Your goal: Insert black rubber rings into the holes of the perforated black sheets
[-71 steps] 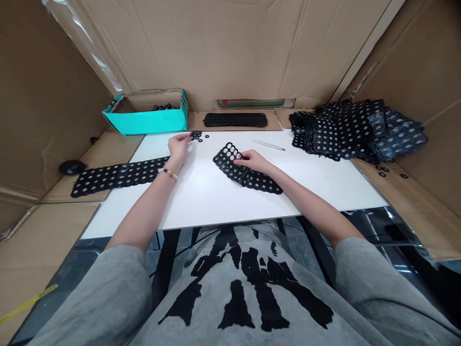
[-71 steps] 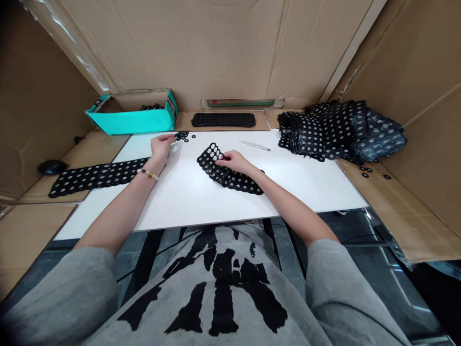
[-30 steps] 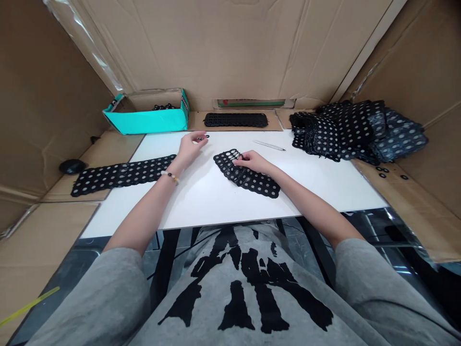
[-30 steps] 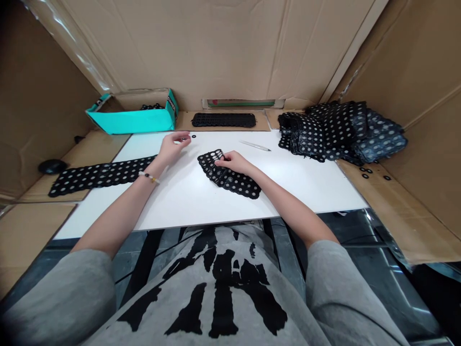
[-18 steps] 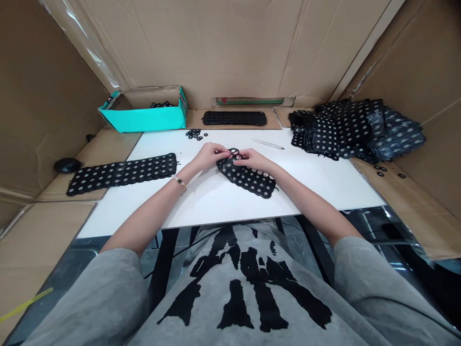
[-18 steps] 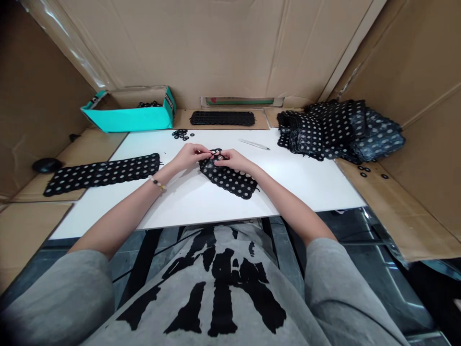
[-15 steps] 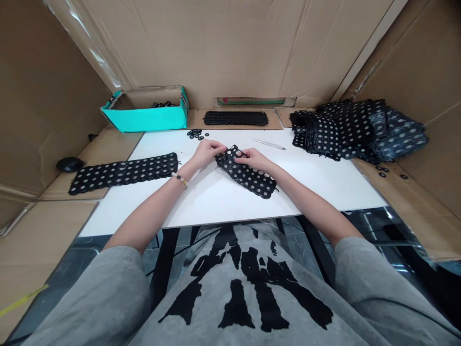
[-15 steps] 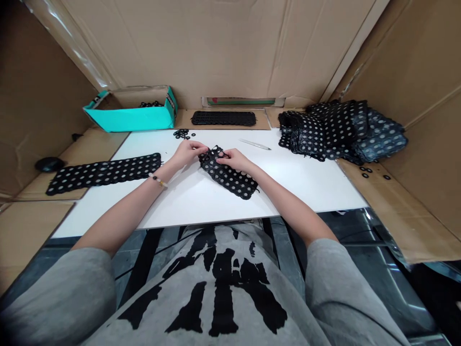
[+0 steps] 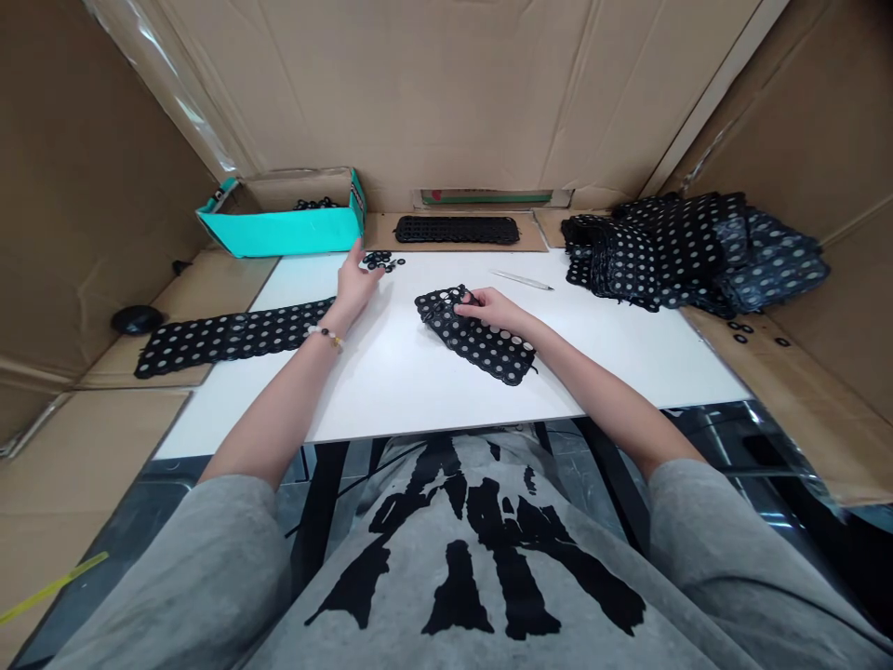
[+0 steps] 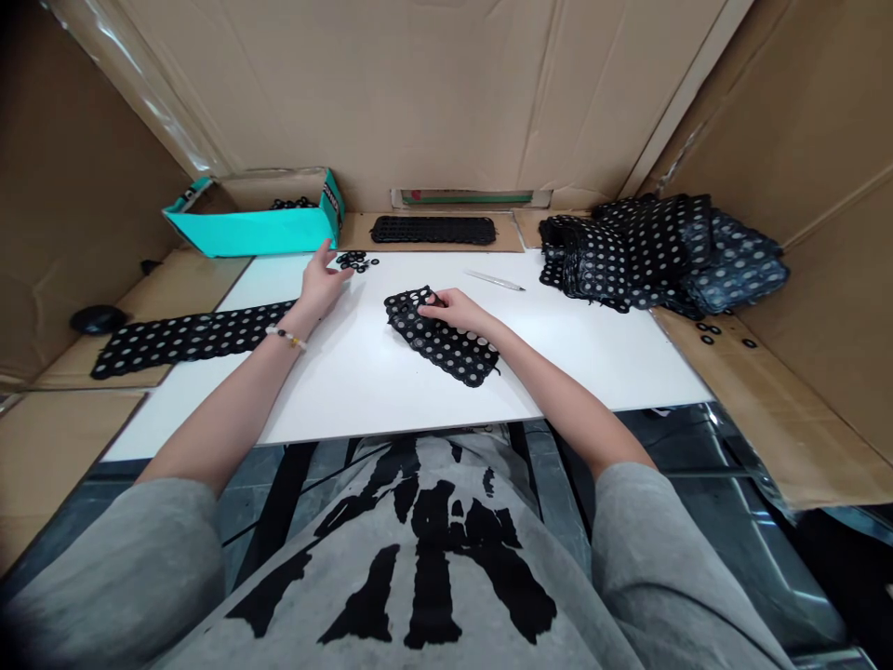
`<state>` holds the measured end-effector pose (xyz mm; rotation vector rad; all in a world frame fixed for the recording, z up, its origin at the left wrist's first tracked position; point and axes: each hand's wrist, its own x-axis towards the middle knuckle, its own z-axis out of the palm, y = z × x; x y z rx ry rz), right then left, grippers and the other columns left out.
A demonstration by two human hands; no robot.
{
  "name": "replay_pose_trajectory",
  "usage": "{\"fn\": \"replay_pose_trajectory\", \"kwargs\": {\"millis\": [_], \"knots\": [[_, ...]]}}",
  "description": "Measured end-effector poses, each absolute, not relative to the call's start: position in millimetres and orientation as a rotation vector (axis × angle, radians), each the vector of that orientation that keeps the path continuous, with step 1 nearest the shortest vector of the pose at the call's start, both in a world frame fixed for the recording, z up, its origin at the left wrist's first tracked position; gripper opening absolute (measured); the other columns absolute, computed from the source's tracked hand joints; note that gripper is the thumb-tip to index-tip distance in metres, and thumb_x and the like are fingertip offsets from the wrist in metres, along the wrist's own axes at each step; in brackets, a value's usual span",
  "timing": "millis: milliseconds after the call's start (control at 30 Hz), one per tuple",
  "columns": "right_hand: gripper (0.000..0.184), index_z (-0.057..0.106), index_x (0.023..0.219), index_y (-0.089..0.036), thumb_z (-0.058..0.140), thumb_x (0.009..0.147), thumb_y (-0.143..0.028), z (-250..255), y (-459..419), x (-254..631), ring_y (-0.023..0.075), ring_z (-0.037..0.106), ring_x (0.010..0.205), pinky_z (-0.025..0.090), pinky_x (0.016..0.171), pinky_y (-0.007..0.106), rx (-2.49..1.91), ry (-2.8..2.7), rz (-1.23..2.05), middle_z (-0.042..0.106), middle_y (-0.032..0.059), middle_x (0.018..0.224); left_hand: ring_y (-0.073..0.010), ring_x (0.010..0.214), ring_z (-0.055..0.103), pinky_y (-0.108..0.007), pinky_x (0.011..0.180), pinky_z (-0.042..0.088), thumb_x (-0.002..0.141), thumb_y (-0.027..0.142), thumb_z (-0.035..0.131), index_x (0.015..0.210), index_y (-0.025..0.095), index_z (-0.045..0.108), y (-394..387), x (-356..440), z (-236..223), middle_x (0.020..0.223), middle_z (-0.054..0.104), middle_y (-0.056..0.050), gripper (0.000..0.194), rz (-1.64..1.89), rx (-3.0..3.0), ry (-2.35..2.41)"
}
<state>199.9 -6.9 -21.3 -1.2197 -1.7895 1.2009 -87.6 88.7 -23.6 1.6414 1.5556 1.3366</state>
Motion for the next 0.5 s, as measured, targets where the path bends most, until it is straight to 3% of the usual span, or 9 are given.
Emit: {"fn": "replay_pose_trajectory", "kwargs": {"millis": [67, 167, 233, 500], "knots": [[0.049, 0.056, 0.069, -0.019, 0.070, 0.069, -0.067, -18.9, -9.8, 198.6, 0.0127, 0.044, 0.067, 0.034, 0.070, 0.029, -1.239, -1.783, 1.173, 0.051, -0.0045, 0.063, -0.0225, 0.097, 0.063, -0.034, 0.088, 0.049, 0.075, 0.025, 0.079, 0.126, 0.018, 0.071, 69.6, -66.2, -13.8, 0.123, 0.073, -0.012, 0.052, 1.246, 1.847, 1.424], [0.051, 0.055, 0.066, -0.019, 0.068, 0.070, -0.069, -17.3, -12.2, 196.0, 0.0132, 0.045, 0.069, 0.035, 0.070, 0.029, -1.220, -1.774, 1.131, 0.052, -0.0037, 0.063, -0.0227, 0.091, 0.065, -0.034, 0.086, 0.050, 0.076, 0.036, 0.080, 0.104, 0.019, 0.079, 40.1, -34.3, -4.4, 0.105, 0.077, -0.009, 0.033, 0.910, 2.156, 1.059], [0.052, 0.056, 0.064, -0.019, 0.068, 0.070, -0.069, -17.9, -11.5, 195.5, 0.0140, 0.048, 0.071, 0.036, 0.071, 0.029, -1.201, -1.767, 1.120, 0.054, -0.0025, 0.064, -0.0218, 0.086, 0.065, -0.034, 0.084, 0.051, 0.072, 0.040, 0.083, 0.096, 0.021, 0.079, 25.4, -17.8, -3.8, 0.097, 0.078, -0.006, 0.031, 0.790, 2.224, 0.918], [0.044, 0.066, 0.075, -0.016, 0.077, 0.064, -0.058, -18.5, -4.5, 205.7, 0.0143, 0.052, 0.071, 0.039, 0.070, 0.028, -1.155, -1.739, 1.311, 0.062, -0.0021, 0.069, -0.0203, 0.076, 0.063, -0.034, 0.073, 0.050, 0.071, 0.044, 0.081, 0.079, 0.017, 0.076, 35.2, -10.5, -16.5, 0.083, 0.076, -0.007, 0.029, 0.917, 1.885, 1.012]]}}
